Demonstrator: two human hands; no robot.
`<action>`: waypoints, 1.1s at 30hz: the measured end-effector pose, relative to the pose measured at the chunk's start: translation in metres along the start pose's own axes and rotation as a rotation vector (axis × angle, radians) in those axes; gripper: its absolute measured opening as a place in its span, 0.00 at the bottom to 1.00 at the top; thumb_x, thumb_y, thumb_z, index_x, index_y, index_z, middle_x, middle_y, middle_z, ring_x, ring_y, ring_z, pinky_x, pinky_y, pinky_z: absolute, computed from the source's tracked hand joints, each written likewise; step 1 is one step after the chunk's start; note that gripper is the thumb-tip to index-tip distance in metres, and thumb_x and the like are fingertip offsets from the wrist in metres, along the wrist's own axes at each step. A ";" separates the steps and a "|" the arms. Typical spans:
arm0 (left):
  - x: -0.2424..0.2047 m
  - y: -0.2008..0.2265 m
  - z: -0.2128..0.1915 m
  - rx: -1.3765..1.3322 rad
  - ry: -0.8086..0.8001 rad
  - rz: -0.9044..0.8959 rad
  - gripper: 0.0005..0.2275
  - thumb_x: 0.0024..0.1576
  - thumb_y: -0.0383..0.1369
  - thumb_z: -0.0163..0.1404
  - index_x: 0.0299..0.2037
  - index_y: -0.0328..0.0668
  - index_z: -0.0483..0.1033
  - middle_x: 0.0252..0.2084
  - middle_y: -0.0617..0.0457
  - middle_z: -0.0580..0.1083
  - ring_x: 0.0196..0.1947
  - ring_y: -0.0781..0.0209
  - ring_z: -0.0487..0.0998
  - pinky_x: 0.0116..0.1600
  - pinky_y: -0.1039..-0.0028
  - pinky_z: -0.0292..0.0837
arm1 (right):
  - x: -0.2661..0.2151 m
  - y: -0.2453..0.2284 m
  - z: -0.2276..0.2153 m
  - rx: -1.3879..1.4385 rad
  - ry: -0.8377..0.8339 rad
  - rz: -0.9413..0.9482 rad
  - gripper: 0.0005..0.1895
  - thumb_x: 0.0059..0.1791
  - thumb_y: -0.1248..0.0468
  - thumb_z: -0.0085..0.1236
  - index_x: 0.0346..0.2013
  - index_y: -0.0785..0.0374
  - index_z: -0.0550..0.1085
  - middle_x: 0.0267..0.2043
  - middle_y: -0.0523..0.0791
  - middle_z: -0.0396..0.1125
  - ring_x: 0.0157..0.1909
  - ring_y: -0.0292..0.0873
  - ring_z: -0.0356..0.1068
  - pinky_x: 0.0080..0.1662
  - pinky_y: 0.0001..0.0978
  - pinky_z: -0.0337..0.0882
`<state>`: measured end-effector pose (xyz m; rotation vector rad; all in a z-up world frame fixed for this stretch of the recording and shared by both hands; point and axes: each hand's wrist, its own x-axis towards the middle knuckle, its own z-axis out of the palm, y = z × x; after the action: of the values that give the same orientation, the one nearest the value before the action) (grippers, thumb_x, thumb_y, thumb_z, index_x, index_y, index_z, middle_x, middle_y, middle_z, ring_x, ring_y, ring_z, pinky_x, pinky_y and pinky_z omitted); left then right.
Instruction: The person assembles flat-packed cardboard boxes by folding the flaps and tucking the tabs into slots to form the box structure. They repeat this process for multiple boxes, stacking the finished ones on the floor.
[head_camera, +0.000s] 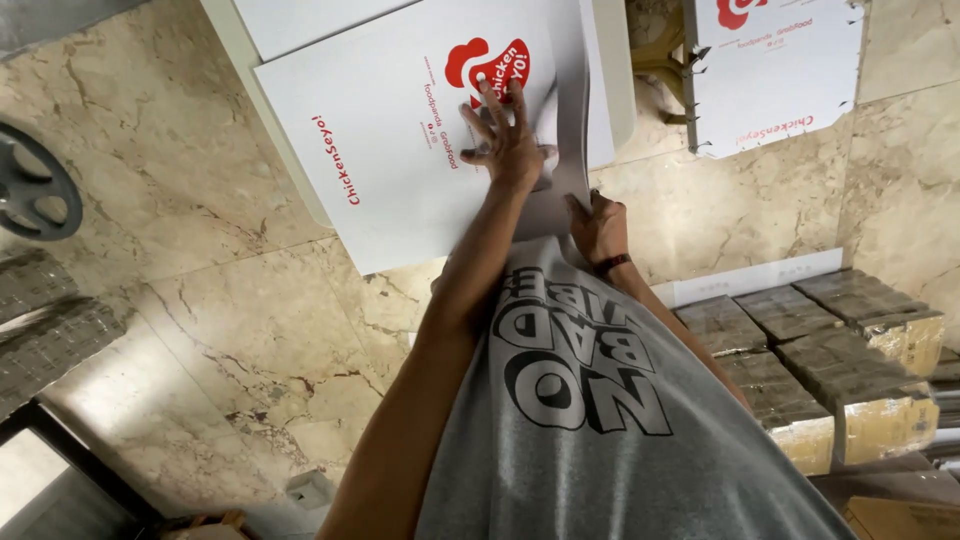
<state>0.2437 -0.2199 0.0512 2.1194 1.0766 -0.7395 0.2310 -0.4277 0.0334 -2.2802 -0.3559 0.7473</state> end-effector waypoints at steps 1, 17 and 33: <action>-0.001 0.006 -0.003 0.098 0.021 -0.026 0.59 0.54 0.49 0.70 0.78 0.64 0.23 0.75 0.50 0.10 0.77 0.26 0.16 0.57 0.14 0.49 | 0.003 -0.005 -0.005 -0.016 -0.021 -0.003 0.22 0.55 0.55 0.60 0.23 0.65 0.67 0.20 0.47 0.64 0.22 0.41 0.58 0.25 0.41 0.56; 0.075 -0.058 -0.067 0.358 0.527 0.464 0.41 0.61 0.56 0.65 0.77 0.55 0.54 0.79 0.44 0.47 0.78 0.36 0.43 0.72 0.27 0.41 | 0.125 -0.040 -0.080 0.542 -0.439 0.494 0.25 0.49 0.43 0.59 0.48 0.60 0.73 0.35 0.43 0.70 0.35 0.40 0.70 0.38 0.33 0.74; 0.076 -0.043 -0.053 0.604 0.367 0.552 0.31 0.59 0.35 0.53 0.74 0.57 0.57 0.77 0.41 0.46 0.73 0.24 0.47 0.61 0.17 0.53 | 0.240 -0.074 -0.041 -0.021 -0.699 0.437 0.28 0.51 0.42 0.46 0.64 0.40 0.72 0.70 0.33 0.63 0.61 0.35 0.63 0.32 0.28 0.56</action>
<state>0.2565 -0.1243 0.0180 2.9734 0.3897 -0.4388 0.4435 -0.2905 0.0100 -2.0683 -0.1698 1.7755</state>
